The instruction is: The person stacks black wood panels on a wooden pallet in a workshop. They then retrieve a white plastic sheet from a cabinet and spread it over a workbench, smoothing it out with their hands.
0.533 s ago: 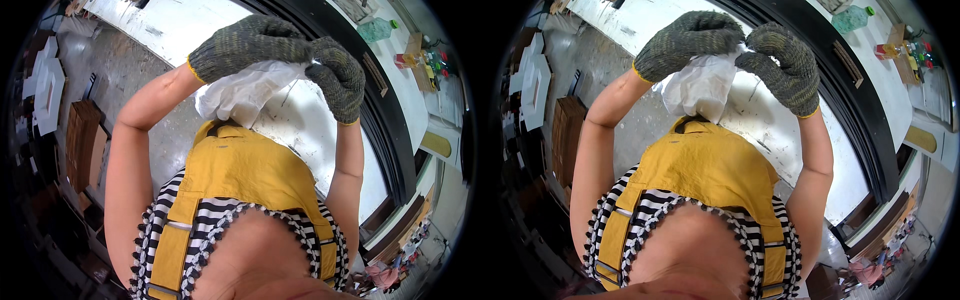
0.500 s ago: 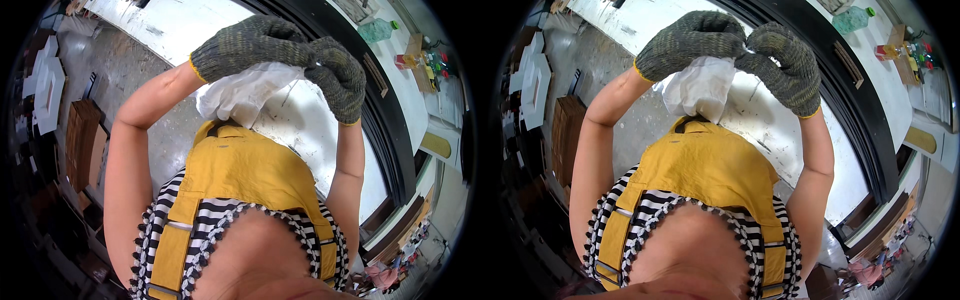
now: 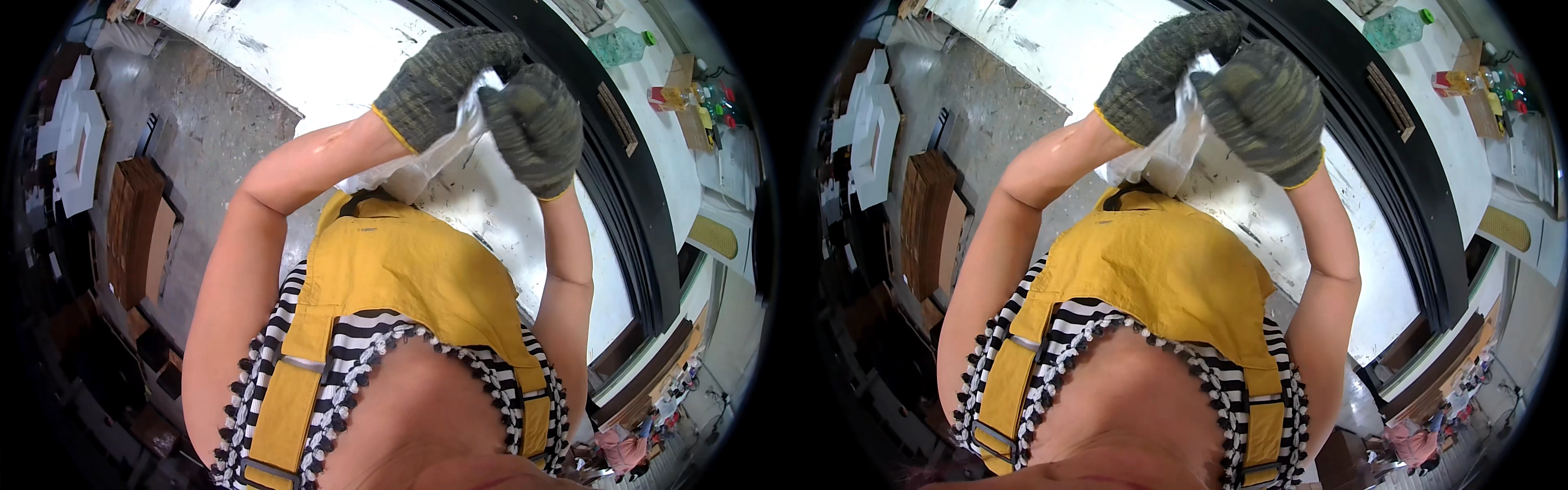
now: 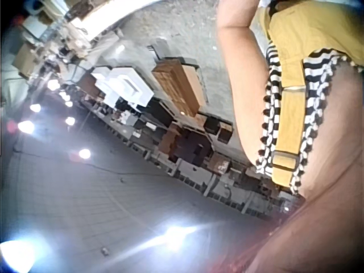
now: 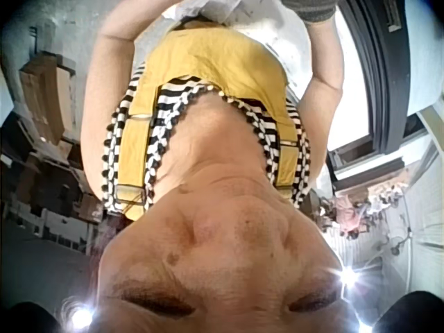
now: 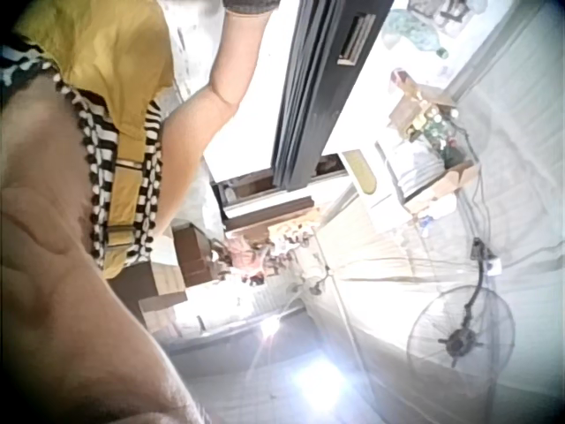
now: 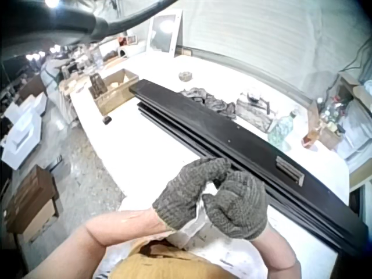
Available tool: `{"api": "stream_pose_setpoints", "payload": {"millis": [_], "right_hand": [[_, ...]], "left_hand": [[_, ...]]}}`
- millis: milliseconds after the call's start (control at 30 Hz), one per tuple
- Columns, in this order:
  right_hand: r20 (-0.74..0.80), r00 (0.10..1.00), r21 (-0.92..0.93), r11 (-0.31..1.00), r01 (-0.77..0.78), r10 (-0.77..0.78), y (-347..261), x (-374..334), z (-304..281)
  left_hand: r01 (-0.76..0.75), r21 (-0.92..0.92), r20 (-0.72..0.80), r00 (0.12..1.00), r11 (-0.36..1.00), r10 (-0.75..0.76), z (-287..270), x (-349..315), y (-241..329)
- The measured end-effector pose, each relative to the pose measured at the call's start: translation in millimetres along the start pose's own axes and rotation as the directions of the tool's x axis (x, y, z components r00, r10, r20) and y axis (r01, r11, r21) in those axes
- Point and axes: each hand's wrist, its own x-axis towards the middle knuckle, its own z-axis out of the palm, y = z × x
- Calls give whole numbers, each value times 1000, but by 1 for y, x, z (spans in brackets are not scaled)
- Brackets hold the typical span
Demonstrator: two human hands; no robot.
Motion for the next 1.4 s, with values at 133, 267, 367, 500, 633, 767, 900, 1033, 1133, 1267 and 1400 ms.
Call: {"api": "stream_pose_setpoints", "payload": {"millis": [133, 267, 367, 500, 633, 767, 900, 1033, 1133, 1267, 1400], "right_hand": [[-13, 831, 746, 558, -362, 557, 11, -12, -10], [196, 750, 653, 487, -580, 632, 35, -18, -36], [83, 996, -50, 999, 15, -11, 54, -14, -32], [290, 908, 468, 783, -410, 302, 56, -10, -20], [513, 781, 672, 399, -623, 356, 46, 20, -20], [596, 764, 650, 410, -640, 248, 55, 33, -33], [627, 760, 693, 321, -645, 173, 52, 38, -31], [638, 767, 717, 312, -623, 66, 54, 38, -37], [616, 758, 655, 396, -644, 214, 48, 32, -48], [510, 724, 666, 320, -674, 464, 45, 21, -51], [479, 639, 687, 196, -699, 601, 50, 10, -47]], "left_hand": [[-339, 150, 198, 931, 929, 307, -15, 14, -49], [564, -223, 589, 728, 795, -351, -44, 18, -16], [609, 85, 669, 552, 789, -498, -62, 8, -21], [648, -237, 615, 677, 724, -404, -67, -14, -52], [687, -359, 627, 679, 631, -382, -44, -13, -47], [749, -364, 681, 619, 553, -391, -22, -17, -56], [747, -534, 743, 638, 397, -201, 7, -26, -80], [764, -533, 722, 634, 363, -277, -13, -12, -51], [691, -551, 649, 707, 469, -279, -29, 5, -48], [665, -400, 592, 713, 631, -376, -51, 19, -40], [615, -516, 341, 786, 596, -516, -52, 15, -62]]}}
